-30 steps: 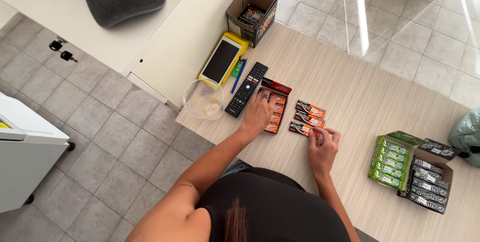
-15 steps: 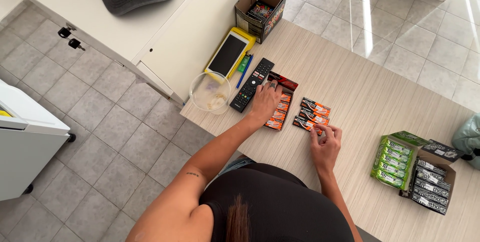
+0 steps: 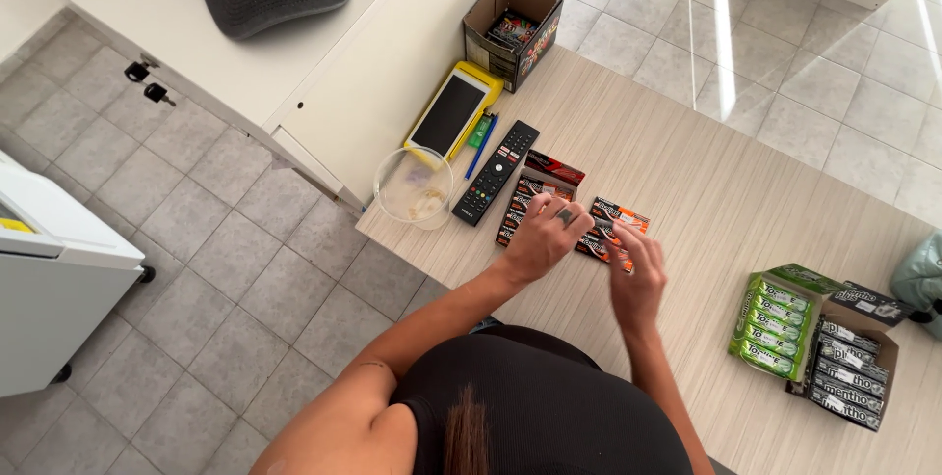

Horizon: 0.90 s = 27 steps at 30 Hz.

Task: Organizing small merchandise packets into display boxes on a counter.

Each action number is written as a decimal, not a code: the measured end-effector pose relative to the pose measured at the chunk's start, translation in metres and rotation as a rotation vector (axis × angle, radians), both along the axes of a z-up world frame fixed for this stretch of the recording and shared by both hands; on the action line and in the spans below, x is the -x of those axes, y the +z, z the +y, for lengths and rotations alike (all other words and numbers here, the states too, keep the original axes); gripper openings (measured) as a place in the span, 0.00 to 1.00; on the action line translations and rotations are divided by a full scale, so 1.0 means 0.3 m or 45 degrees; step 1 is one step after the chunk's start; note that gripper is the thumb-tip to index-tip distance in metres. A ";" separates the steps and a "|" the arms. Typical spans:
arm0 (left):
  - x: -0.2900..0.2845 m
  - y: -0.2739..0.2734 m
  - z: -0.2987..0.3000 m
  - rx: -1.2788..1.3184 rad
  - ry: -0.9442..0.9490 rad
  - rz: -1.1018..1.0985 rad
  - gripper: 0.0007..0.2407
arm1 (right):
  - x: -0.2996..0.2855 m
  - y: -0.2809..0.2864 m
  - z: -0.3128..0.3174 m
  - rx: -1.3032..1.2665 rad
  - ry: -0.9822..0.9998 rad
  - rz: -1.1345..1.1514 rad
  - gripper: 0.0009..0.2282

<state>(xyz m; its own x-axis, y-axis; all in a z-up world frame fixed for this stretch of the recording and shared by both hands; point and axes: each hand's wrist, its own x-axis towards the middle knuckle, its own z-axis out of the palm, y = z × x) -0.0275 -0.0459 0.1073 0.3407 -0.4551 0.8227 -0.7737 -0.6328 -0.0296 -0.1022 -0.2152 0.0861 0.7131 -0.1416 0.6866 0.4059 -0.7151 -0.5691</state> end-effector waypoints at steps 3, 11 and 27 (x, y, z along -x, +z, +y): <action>0.008 -0.060 0.001 0.058 -0.012 0.092 0.05 | -0.005 0.100 -0.029 0.021 0.035 -0.003 0.15; 0.020 -0.045 0.002 0.154 -0.130 0.353 0.06 | -0.073 0.116 -0.093 -0.062 0.241 0.315 0.07; 0.012 -0.384 0.036 0.052 -0.148 0.622 0.02 | -0.300 -0.183 -0.347 -0.246 -0.248 0.468 0.09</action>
<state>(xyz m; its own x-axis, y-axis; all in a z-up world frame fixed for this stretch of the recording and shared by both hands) -0.0310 -0.0350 -0.0078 0.6395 -0.4837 0.5976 -0.7564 -0.5348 0.3765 -0.0121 -0.3194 0.0313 0.8519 -0.3978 0.3407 0.0204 -0.6248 -0.7805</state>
